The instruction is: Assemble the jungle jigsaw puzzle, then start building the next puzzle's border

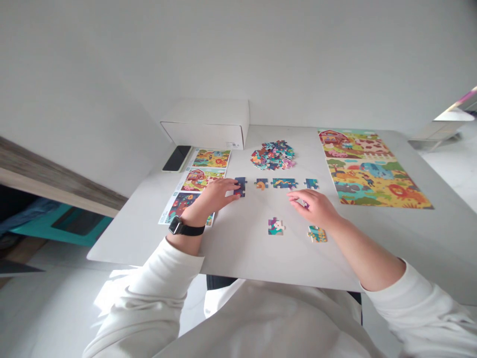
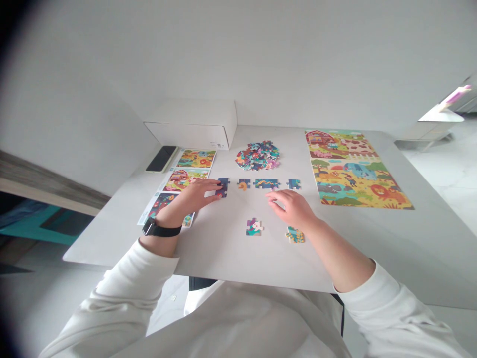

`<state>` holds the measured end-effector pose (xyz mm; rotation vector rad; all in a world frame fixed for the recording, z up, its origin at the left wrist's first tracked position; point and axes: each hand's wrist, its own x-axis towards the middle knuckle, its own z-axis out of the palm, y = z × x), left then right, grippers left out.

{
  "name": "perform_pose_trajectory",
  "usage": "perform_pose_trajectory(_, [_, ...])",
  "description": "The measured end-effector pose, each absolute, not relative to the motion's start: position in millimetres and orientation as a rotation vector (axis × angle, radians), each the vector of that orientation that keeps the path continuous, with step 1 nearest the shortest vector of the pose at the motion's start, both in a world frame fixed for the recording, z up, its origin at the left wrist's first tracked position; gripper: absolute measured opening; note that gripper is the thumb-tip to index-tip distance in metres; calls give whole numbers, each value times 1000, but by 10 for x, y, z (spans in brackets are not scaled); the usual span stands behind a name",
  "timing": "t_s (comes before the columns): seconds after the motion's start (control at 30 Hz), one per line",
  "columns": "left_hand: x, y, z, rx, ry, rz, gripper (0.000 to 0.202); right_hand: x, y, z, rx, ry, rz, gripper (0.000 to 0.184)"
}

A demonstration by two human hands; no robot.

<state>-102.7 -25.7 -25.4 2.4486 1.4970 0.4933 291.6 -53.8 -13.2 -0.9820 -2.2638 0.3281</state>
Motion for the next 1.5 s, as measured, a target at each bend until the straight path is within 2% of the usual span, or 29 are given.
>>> perform_pose_trajectory(0.83, [-1027,-314,-193,2511,1433,486,38,2992,-486,-87,-1044,-2257,317,22])
perform_pose_trajectory(1.1, [-768,-436,103,2341,1491,791,36,3170,-348,93,-1100,-2132,140,19])
perform_pose_trajectory(1.23, [-670,-506,156,2175,1546,772,38,3245,-200,301,-1160,-2213,143,45])
perform_pose_trajectory(1.3, [-651,-524,150,2144,1551,755,36,3257,-95,397,-1255,-2305,193,52])
perform_pose_trajectory(1.43, [-638,-530,134,2144,1530,740,34,3190,204,522,-1525,-2376,225,32])
perform_pose_trajectory(1.5, [-630,-526,127,2147,1544,763,35,3103,399,537,-1568,-2430,261,31])
